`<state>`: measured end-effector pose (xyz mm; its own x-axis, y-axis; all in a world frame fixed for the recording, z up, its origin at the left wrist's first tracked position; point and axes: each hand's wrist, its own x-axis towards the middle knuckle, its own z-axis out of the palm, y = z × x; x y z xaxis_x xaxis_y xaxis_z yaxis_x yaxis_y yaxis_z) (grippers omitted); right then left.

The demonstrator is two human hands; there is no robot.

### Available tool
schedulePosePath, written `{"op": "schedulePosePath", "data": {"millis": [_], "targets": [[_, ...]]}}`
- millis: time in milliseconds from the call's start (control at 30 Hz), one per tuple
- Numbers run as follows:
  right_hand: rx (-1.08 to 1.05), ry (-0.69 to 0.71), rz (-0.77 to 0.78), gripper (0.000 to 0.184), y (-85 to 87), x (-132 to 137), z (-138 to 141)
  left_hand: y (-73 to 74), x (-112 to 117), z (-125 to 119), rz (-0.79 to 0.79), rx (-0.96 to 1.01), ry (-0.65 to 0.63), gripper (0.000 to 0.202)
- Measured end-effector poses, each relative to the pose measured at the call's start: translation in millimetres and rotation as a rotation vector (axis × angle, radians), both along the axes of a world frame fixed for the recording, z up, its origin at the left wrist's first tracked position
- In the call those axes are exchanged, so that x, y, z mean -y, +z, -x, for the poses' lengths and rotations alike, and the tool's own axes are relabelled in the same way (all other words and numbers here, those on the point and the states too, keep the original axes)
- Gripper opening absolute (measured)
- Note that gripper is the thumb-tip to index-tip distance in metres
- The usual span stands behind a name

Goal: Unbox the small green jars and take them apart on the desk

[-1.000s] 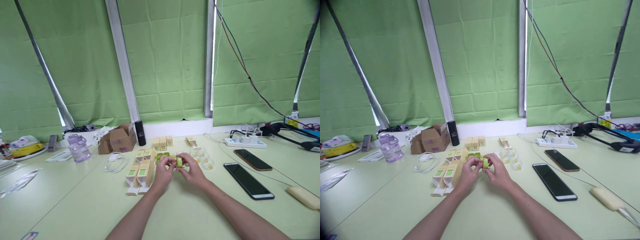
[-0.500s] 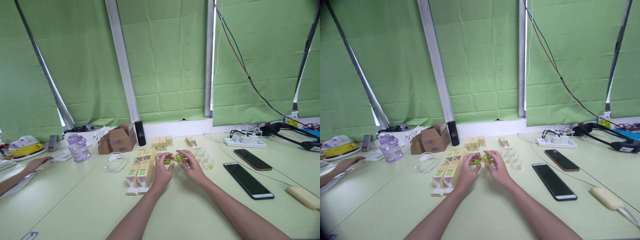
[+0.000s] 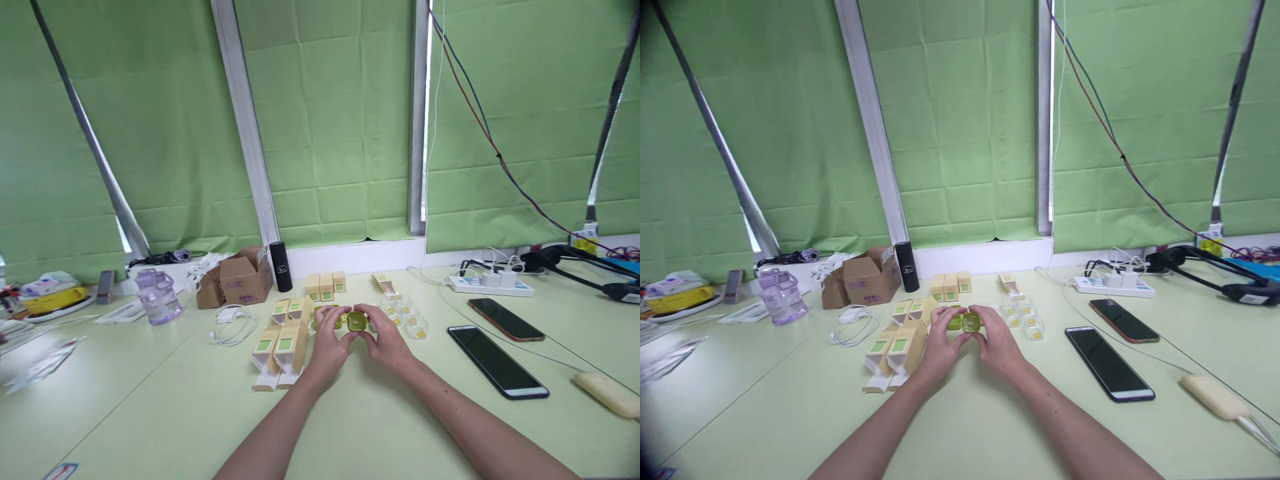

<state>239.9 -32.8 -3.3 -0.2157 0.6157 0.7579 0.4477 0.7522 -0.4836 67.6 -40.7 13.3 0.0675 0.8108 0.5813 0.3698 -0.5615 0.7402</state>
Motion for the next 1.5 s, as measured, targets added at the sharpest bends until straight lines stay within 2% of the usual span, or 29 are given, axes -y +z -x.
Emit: {"op": "schedulePosePath", "data": {"millis": [333,600,1000,1500], "targets": [[0.030,-0.011,-0.066,0.049,6.3,5,-1,2.3,-1,0,-0.045,-0.057,0.003,0.039],[0.089,-0.195,-0.213,0.025,8.9,6,-3,-0.8,0,0,-0.122,-0.097,0.003,0.040],[0.166,-0.255,-0.238,0.023,8.8,6,-2,-4.4,2,1,-0.256,-0.262,0.008,0.048],[0.143,-0.261,-0.254,0.024,7.1,5,-2,-4.2,1,1,-0.278,-0.301,-0.015,0.045]]}}
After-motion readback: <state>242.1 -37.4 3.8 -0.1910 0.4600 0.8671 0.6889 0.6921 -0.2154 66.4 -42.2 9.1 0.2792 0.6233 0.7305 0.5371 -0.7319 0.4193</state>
